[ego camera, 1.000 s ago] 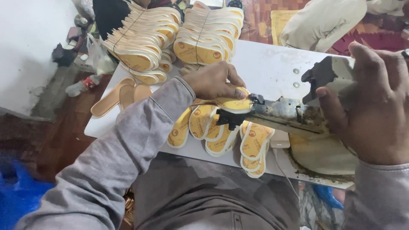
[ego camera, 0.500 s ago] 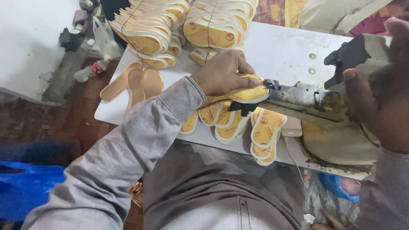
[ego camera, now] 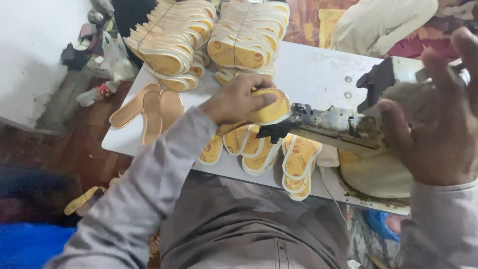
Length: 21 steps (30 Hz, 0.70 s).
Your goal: A worker in a shoe production facility organizes stacks of shoe insoles and then uses an industrial sewing machine to stitch around the perimeter of each insole.
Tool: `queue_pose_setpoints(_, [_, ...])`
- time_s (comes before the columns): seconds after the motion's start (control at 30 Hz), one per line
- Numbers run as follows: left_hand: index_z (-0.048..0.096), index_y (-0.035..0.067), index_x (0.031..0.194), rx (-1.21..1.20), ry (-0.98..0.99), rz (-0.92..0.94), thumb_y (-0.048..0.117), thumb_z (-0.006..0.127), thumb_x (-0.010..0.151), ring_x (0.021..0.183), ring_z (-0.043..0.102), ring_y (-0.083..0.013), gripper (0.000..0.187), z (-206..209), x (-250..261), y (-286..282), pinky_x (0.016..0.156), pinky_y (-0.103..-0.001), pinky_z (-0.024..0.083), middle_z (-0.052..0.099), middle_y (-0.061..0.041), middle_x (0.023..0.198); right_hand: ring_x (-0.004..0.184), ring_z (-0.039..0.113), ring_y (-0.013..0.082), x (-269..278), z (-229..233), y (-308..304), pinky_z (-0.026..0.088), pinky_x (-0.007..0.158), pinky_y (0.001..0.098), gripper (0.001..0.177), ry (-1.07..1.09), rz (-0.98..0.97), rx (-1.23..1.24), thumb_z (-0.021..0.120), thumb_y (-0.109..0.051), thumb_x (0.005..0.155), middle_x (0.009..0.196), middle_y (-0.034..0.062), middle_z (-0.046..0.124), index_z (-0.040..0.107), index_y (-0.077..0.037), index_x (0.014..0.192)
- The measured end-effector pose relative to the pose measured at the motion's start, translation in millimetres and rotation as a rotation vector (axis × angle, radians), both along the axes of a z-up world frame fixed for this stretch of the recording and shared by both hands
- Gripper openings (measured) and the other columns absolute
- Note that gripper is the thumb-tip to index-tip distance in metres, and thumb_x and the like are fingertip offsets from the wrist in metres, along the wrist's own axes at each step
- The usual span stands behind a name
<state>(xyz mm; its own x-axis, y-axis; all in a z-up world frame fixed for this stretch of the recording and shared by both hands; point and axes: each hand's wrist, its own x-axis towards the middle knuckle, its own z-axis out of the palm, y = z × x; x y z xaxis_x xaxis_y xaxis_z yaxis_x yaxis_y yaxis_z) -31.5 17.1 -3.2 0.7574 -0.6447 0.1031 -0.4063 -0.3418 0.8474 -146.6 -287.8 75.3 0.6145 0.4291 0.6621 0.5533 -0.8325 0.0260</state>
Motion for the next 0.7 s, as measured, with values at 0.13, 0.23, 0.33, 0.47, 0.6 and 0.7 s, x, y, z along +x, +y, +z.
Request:
queue_pose_setpoints(0.13, [0.061,0.008,0.119,-0.177,-0.086,0.353,0.035,0.062,0.096,0.109,0.065,-0.0171,0.035,10.5,-60.2,8.8,0.096,-0.031,0.050,0.067,-0.006,0.115,0.096,0.072,0.0397,-27.4,-43.5,37.8,0.059,0.098,0.0562,0.009,-0.371,0.121,0.223,0.068,0.007,0.105,0.105,0.0323,0.072,0.067,0.016,0.107])
queue_pose_setpoints(0.23, [0.056,0.009,0.115,-0.281,-0.030,0.331,0.035,0.058,0.099,0.093,0.062,-0.0147,0.030,23.4,-106.1,6.1,0.080,-0.028,0.050,0.063,-0.005,0.103,0.088,0.074,0.0299,-48.5,-49.4,92.3,0.063,0.083,0.0390,0.013,-0.010,0.080,0.476,0.076,0.001,0.095,0.100,0.0232,0.075,0.072,0.009,0.104])
queue_pose_setpoints(0.33, [0.053,0.009,0.116,-0.323,-0.046,0.323,0.040,0.053,0.101,0.086,0.062,-0.0119,0.034,36.9,-126.6,7.4,0.074,-0.026,0.052,0.064,-0.003,0.098,0.090,0.075,0.0274,-43.7,-43.9,108.0,0.062,0.084,0.0369,0.016,0.158,0.099,0.565,0.078,-0.001,0.092,0.103,0.0208,0.075,0.073,0.005,0.106])
queue_pose_setpoints(0.47, [0.054,0.007,0.116,-0.274,-0.229,0.301,0.031,0.055,0.102,0.098,0.069,-0.0185,0.027,48.1,-136.6,15.7,0.086,-0.030,0.053,0.065,-0.005,0.108,0.083,0.074,0.0266,-42.9,-26.9,111.0,0.060,0.079,0.0362,0.008,0.180,0.171,0.449,0.074,0.002,0.094,0.096,0.0183,0.075,0.074,0.006,0.100])
queue_pose_setpoints(0.6, [0.055,0.007,0.116,-0.277,-0.261,0.272,0.030,0.056,0.103,0.094,0.068,-0.0199,0.027,52.6,-137.2,19.6,0.082,-0.031,0.053,0.065,-0.007,0.105,0.082,0.074,0.0232,-45.1,-31.2,115.0,0.061,0.078,0.0339,0.010,0.078,0.151,0.386,0.077,0.003,0.093,0.097,0.0160,0.075,0.075,0.003,0.103])
queue_pose_setpoints(0.7, [0.053,0.007,0.116,-0.225,-0.298,0.260,0.026,0.060,0.101,0.095,0.071,-0.0242,0.025,51.4,-137.3,19.9,0.081,-0.033,0.053,0.067,-0.008,0.106,0.080,0.073,0.0230,-45.7,-34.6,115.2,0.060,0.077,0.0345,0.005,0.003,0.135,0.323,0.077,0.003,0.094,0.095,0.0159,0.075,0.075,0.002,0.098])
